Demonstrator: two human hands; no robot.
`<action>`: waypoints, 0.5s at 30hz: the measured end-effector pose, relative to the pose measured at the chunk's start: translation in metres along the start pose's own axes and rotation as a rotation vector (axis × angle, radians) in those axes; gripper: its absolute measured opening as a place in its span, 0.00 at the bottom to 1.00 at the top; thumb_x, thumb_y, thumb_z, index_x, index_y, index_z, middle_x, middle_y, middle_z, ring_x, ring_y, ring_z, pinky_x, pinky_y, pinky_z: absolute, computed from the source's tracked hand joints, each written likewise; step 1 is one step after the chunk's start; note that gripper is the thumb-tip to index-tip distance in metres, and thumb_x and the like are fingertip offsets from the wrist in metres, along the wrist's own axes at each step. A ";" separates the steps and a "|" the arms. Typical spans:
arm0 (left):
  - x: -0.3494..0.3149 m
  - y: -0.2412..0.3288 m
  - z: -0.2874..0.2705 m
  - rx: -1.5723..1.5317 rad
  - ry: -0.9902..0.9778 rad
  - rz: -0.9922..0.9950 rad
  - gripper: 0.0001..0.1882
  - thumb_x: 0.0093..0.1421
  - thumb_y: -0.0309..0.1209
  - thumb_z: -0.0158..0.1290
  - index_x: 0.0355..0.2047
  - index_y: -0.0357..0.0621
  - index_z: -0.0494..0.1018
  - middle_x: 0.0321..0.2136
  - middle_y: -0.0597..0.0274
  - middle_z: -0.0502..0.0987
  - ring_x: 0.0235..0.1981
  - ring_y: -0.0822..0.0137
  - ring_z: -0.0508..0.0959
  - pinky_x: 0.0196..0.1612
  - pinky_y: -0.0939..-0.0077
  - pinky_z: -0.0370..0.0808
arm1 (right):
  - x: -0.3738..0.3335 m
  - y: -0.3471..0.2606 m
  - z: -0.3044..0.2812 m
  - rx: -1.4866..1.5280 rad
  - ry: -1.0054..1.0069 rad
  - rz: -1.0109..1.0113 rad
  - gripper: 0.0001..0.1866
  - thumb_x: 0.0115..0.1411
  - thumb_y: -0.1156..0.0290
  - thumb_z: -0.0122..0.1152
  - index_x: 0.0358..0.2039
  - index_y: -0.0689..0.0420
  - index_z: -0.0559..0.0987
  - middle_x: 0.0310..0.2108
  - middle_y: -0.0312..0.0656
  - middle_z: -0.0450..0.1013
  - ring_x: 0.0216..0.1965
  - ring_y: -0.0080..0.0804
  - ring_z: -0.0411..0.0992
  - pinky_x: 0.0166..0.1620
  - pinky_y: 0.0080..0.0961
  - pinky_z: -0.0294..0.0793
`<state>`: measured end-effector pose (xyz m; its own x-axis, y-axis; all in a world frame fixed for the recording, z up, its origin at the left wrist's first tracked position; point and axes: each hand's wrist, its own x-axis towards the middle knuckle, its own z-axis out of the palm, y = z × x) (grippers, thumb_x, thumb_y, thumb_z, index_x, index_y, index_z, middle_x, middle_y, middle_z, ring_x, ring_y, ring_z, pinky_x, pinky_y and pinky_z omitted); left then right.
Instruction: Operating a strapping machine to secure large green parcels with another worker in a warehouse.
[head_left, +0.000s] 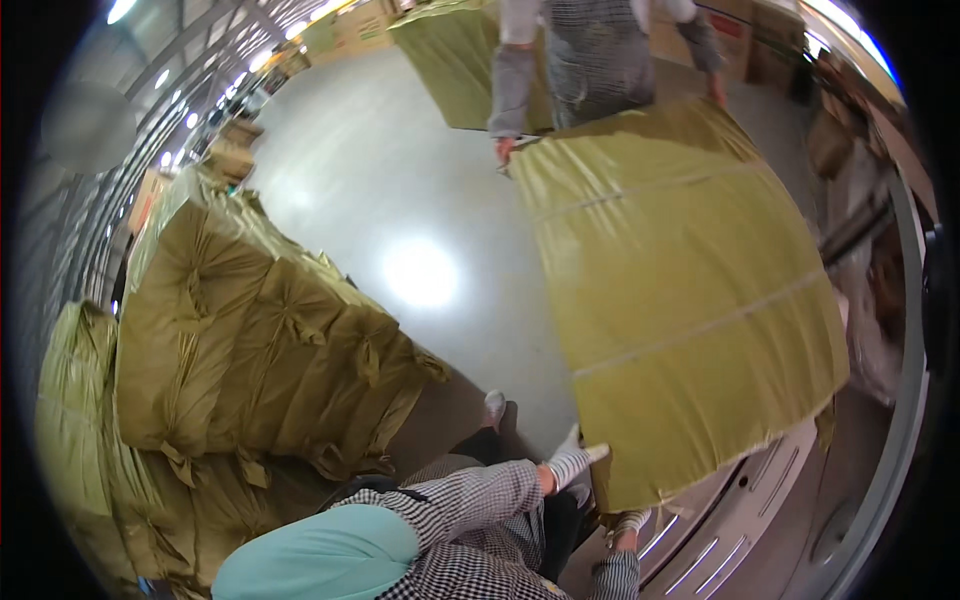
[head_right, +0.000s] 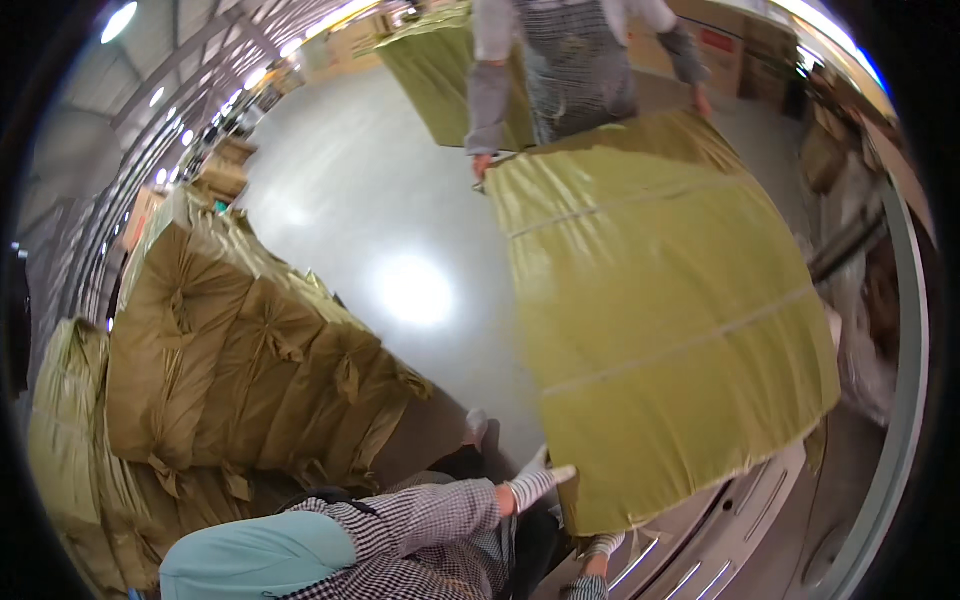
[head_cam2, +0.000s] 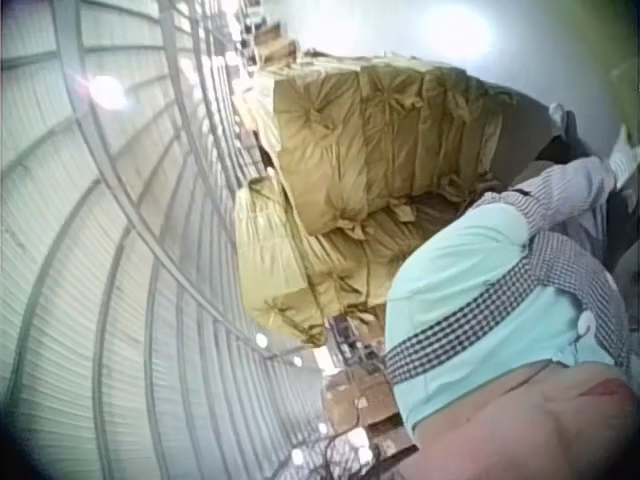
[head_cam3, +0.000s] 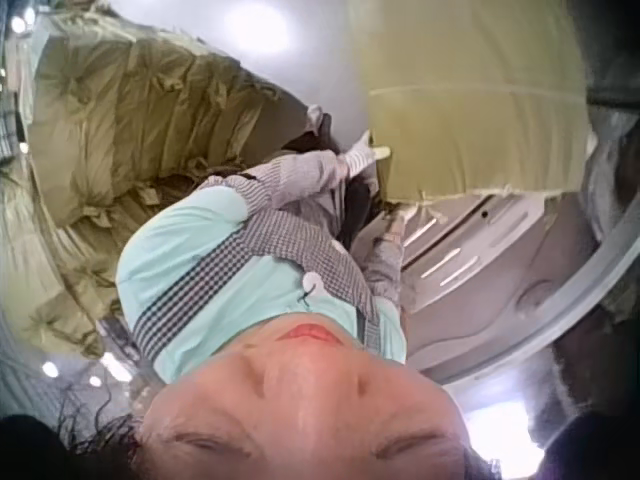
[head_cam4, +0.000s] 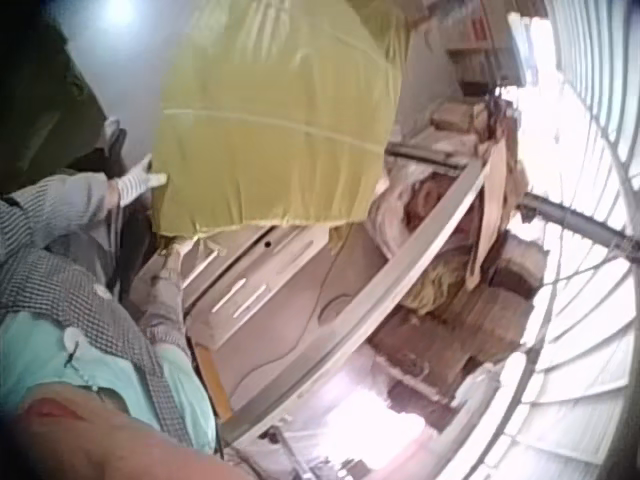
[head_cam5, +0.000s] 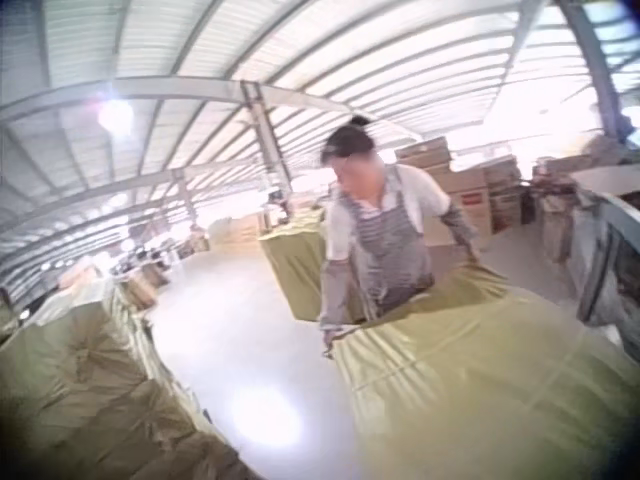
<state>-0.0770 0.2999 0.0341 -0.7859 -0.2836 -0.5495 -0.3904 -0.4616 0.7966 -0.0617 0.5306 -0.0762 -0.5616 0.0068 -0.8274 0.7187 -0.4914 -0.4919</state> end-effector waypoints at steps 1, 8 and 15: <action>0.001 0.000 -0.013 -0.065 -0.017 -0.024 0.44 0.50 0.36 0.65 0.61 0.38 0.52 0.52 0.51 0.70 0.54 0.58 0.69 0.57 0.68 0.64 | -0.002 0.010 0.018 -0.086 -0.010 0.016 0.24 0.63 0.59 0.44 0.56 0.57 0.66 0.53 0.46 0.69 0.46 0.38 0.73 0.45 0.39 0.76; -0.010 0.065 -0.096 -0.061 0.259 -0.078 0.53 0.50 0.39 0.65 0.65 0.35 0.41 0.53 0.46 0.69 0.55 0.57 0.68 0.58 0.71 0.64 | -0.007 0.078 0.109 -0.874 -0.048 -0.005 0.23 0.64 0.58 0.42 0.56 0.54 0.67 0.54 0.44 0.68 0.50 0.37 0.70 0.45 0.39 0.74; 0.017 0.145 -0.341 -0.028 0.472 0.144 0.48 0.54 0.38 0.62 0.66 0.39 0.44 0.54 0.48 0.68 0.55 0.59 0.68 0.56 0.71 0.66 | 0.022 0.214 0.261 -1.756 -0.531 -0.259 0.22 0.65 0.57 0.40 0.55 0.51 0.68 0.56 0.43 0.67 0.53 0.35 0.67 0.45 0.40 0.73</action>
<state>0.0170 -0.0588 0.0549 -0.5255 -0.6930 -0.4935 -0.2756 -0.4102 0.8694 -0.0277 0.1984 -0.1291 -0.5180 -0.4856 -0.7042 -0.0423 0.8368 -0.5459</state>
